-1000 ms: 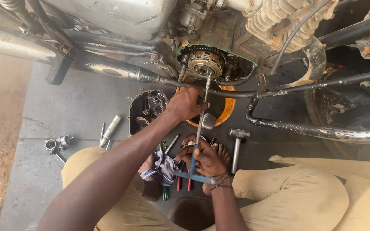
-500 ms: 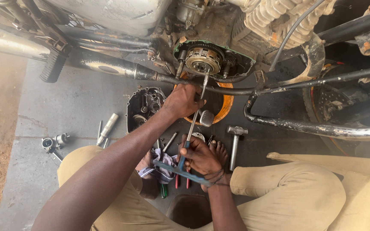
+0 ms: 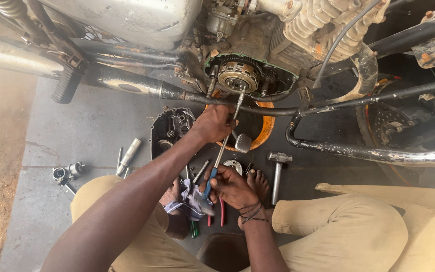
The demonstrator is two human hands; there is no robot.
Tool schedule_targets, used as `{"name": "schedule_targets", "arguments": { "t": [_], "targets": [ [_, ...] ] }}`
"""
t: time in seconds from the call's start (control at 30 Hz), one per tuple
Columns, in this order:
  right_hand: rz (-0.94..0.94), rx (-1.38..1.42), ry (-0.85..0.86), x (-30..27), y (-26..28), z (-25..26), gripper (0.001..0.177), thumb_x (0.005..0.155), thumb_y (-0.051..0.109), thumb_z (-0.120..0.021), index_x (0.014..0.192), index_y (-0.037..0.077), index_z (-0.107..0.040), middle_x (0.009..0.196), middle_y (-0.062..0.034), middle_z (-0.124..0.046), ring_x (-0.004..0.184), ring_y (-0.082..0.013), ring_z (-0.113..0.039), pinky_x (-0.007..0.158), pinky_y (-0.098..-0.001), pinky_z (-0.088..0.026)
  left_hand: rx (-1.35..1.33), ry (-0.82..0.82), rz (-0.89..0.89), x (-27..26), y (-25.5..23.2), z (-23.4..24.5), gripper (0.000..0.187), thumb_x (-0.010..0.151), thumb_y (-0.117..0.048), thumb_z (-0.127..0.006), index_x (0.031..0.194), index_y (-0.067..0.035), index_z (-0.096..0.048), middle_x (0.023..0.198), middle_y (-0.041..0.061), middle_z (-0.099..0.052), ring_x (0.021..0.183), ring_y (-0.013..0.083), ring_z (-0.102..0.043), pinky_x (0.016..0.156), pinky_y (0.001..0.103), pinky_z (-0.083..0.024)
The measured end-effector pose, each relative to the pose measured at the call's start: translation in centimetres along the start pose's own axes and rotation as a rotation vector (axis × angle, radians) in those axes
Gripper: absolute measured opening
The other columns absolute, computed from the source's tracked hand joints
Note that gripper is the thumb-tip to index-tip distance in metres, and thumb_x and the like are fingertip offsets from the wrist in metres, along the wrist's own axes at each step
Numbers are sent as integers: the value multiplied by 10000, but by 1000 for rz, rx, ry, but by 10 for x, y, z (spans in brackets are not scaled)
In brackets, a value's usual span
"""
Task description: The person works on the clutch assembly of a motorcycle engine, wiping internal components with a cloth, positioning a gear, and using a screwdriver-like tool to rotate or adjust parts within the assembly while sitting on the ground.
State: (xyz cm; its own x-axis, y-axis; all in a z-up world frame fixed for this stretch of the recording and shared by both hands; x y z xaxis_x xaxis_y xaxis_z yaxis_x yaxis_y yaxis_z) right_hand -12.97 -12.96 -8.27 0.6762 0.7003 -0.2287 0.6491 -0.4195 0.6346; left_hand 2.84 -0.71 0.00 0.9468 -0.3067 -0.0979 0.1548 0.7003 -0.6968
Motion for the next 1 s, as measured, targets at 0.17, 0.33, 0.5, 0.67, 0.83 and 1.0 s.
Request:
{"name": "schedule_targets", "arguments": {
  "t": [0.17,0.33,0.5,0.67,0.83,1.0],
  "targets": [
    [48,-94,-231,4,-14,14,238,985,139,-755,1154,69,-602,858,-32,-644,555,-65,-544,470,-201,-450,-16,83,90,1,7,-5,488,879,-315,-727,1297,-72,-663,1046,204,-727,1089,351,-705,1009,428,-534],
    [-65,-51,-80,-3,1,1,283,975,224,-675,1178,39,-607,939,-78,-705,657,-89,-607,540,-211,-493,79,76,43,17,27,-32,514,905,-431,-727,1237,-46,-649,1243,231,-643,1259,405,-549,1069,476,-447],
    [-61,-70,40,-2,4,7,388,935,191,-663,1284,32,-600,1020,-147,-730,745,-116,-621,626,-234,-518,56,61,8,28,32,-43,540,887,-419,-718,1282,-63,-622,1264,188,-633,1267,377,-545,1083,469,-430],
    [-26,-179,-146,5,-19,63,285,965,208,-667,1165,13,-609,949,-160,-715,685,-124,-587,562,-254,-498,59,69,35,26,25,-33,511,850,-443,-747,1214,-91,-674,1196,167,-690,1193,344,-632,1035,458,-493],
    [56,-168,-81,12,-16,61,248,1083,206,-689,1183,26,-551,969,-189,-672,701,-135,-566,556,-252,-457,-57,36,15,33,27,-45,577,814,-412,-704,1299,-104,-652,1051,131,-807,1036,277,-772,990,417,-571],
    [-73,-184,-202,4,11,10,467,909,237,-624,1345,89,-544,1050,-159,-729,897,-180,-709,699,-294,-595,49,-63,-51,40,30,-50,533,796,-445,-772,1156,-64,-680,1129,164,-717,1103,347,-686,951,455,-537]
  ]
}}
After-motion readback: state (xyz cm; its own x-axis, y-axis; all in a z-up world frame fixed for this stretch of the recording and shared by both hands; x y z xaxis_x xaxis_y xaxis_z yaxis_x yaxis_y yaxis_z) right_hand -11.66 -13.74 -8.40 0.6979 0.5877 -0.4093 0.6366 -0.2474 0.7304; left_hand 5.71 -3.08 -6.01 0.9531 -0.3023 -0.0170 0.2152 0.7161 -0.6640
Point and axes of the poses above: each hand's wrist, its own x-axis towards the middle knuckle, its own z-axis out of the back of the hand, y = z × x, the point moved 3 cm from there along x, towards the middle knuckle
